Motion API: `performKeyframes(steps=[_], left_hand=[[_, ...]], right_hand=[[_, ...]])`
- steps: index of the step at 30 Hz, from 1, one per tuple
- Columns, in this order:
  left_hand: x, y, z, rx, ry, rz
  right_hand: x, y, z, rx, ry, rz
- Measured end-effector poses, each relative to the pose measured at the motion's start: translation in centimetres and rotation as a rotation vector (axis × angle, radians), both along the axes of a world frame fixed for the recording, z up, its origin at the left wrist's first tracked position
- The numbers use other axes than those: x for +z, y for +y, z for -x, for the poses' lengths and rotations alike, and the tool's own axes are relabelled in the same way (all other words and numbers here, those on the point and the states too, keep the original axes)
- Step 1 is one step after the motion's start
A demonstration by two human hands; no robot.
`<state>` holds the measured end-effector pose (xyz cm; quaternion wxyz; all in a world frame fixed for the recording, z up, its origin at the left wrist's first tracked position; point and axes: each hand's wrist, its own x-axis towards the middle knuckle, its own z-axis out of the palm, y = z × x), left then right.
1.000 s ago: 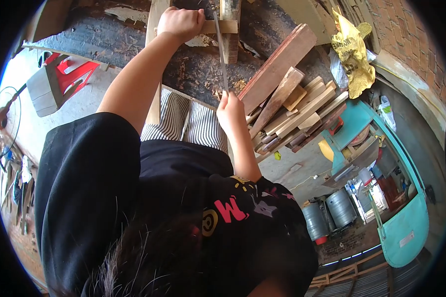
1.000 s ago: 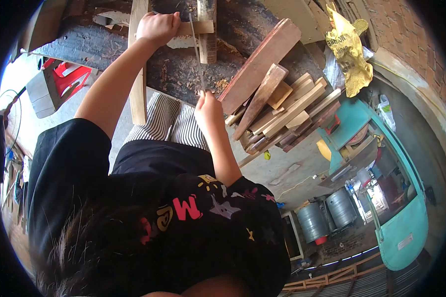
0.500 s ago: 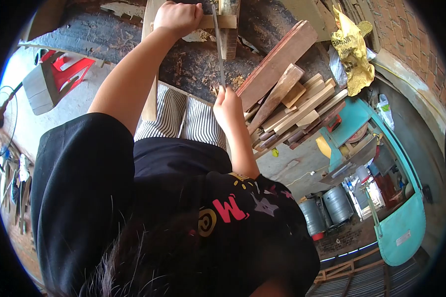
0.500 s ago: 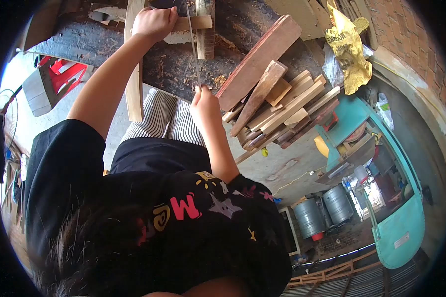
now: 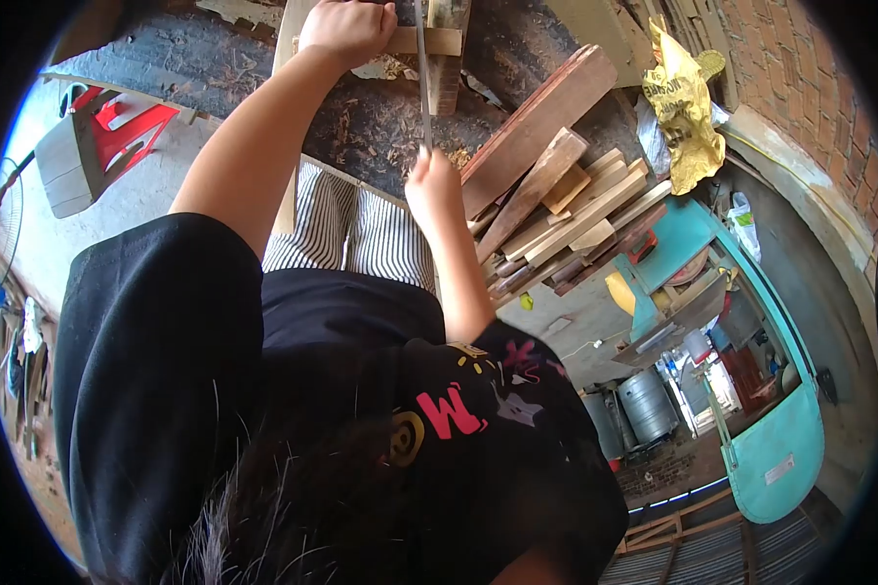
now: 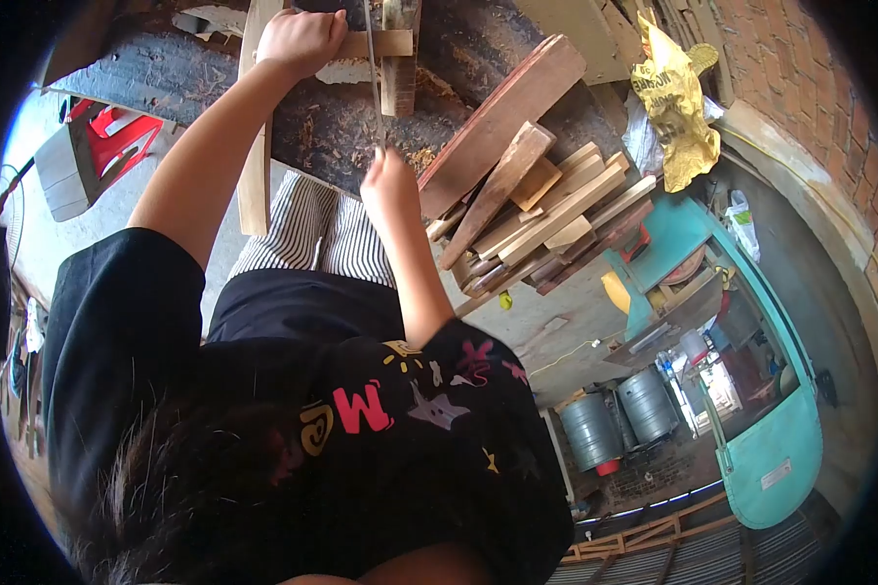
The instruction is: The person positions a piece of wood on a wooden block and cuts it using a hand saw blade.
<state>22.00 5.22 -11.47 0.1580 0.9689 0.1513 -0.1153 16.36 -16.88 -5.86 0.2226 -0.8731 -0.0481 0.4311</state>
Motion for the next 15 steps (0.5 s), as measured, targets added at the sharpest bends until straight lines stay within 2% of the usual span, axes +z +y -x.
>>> performKeyframes(steps=[1, 3, 6, 9, 11, 12, 14, 15], left_hand=[[-0.1, 0.0, 0.0, 0.006, 0.002, 0.001], [-0.4, 0.0, 0.2, 0.0, -0.019, -0.013], [-0.2, 0.1, 0.2, -0.032, -0.029, -0.001], [0.1, 0.0, 0.2, 0.003, -0.074, -0.001], [0.0, -0.1, 0.3, 0.009, -0.083, -0.001], [-0.2, -0.1, 0.3, 0.015, -0.097, -0.002], [-2.0, 0.2, 0.8, -0.038, -0.135, -0.039], [-2.7, 0.3, 0.9, -0.085, -0.167, -0.081]], right_hand=[[0.0, -0.7, 0.8, 0.006, 0.002, 0.001], [-0.3, -1.5, 1.9, 0.092, -0.23, -0.008], [-0.3, 2.1, -1.0, -0.044, -0.078, -0.021], [-3.3, 5.0, -3.3, -0.074, -0.161, -0.14], [-3.8, 5.5, -3.7, 0.028, -0.445, -0.212], [-3.1, 4.9, -3.4, 0.025, -0.45, -0.207], [-0.5, 2.6, -1.8, -0.058, -0.107, -0.107], [0.3, 1.2, -0.7, -0.072, -0.052, -0.047]])
